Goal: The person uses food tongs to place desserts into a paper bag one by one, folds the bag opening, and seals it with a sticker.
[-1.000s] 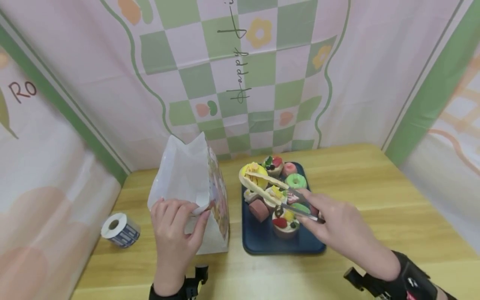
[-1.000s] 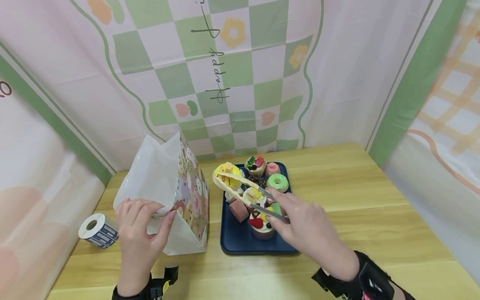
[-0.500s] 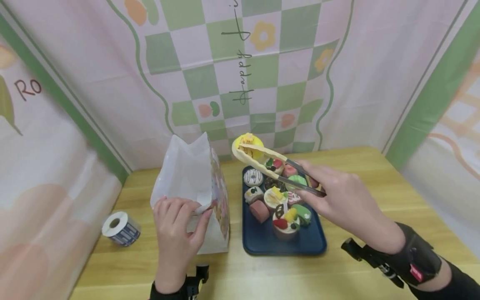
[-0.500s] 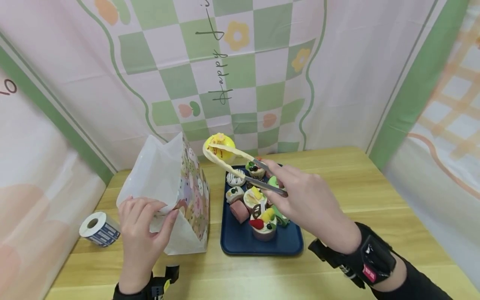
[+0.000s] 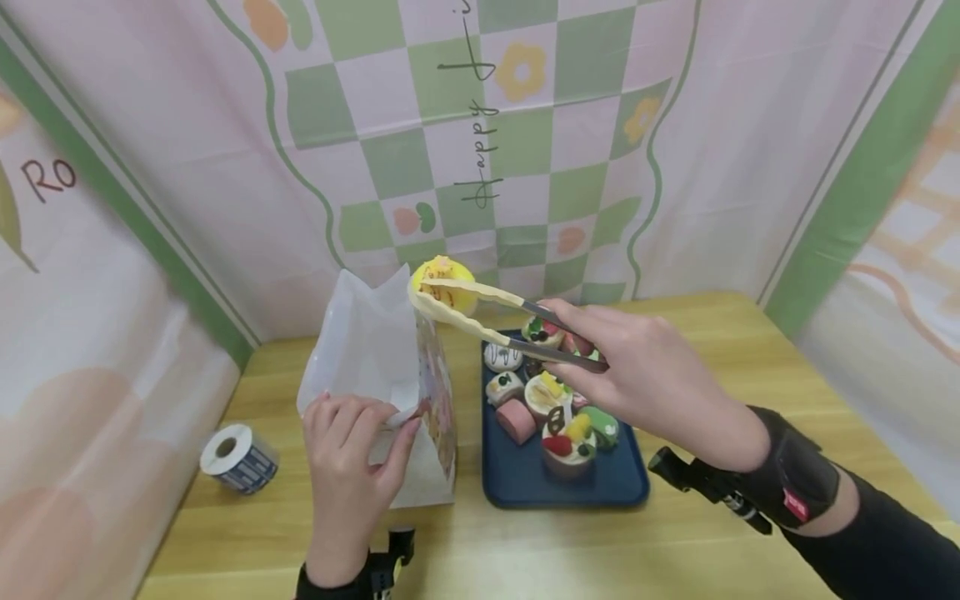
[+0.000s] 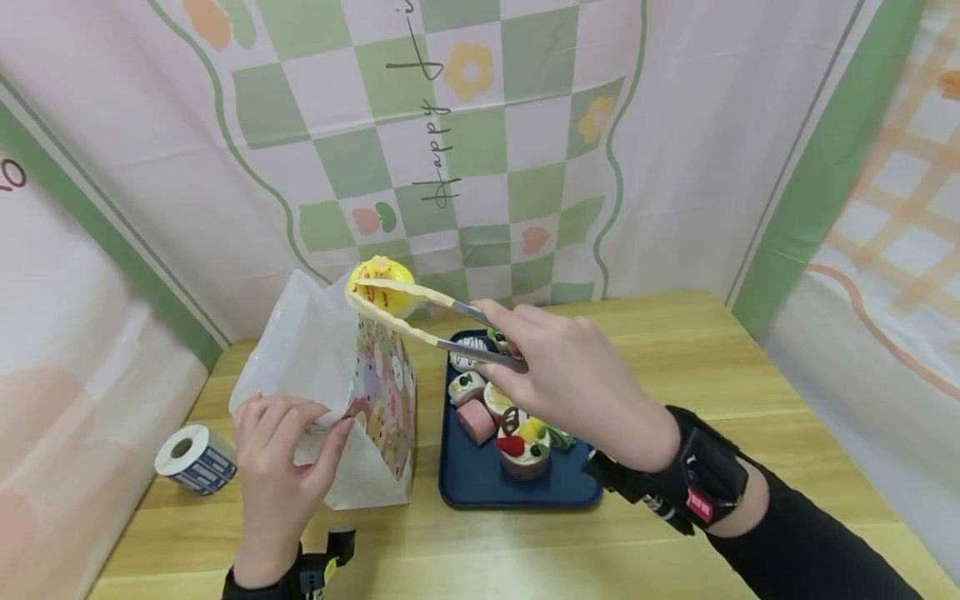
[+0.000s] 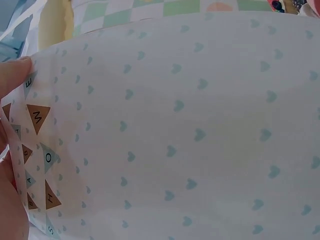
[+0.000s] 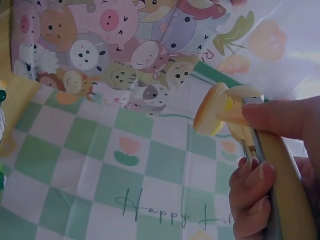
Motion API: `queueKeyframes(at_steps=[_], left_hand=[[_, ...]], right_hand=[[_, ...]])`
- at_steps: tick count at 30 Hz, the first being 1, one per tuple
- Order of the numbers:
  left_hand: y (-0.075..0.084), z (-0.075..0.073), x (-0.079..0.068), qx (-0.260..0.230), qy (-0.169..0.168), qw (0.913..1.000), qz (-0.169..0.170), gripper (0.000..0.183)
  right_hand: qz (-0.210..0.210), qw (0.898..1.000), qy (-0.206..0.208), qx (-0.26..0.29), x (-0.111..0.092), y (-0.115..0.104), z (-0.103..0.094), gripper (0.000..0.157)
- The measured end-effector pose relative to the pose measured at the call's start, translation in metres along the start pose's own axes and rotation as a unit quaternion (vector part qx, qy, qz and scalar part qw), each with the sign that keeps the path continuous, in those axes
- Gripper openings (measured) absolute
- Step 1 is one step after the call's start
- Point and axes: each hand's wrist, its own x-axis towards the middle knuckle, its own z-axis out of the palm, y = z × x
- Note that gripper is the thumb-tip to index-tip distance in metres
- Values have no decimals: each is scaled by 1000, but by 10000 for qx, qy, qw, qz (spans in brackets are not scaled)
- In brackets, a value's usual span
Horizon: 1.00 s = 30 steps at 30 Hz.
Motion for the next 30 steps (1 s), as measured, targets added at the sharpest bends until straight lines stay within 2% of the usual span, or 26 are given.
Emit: queueKeyframes(at_steps=[13,25,30], left_hand=[[-1,-1,0,17,-51,10000,-65,22],[-1,-1,-1,48,-153,9998,-107,24],[-1,-2,-1,52,-181,9997,-130,23]], right_hand=[[-121,9969,-685,381,25,-21,6,57],[-378,9948,-859,404,38,-38,15,56],[-310,9945,-924,384,43,-41,17,57]])
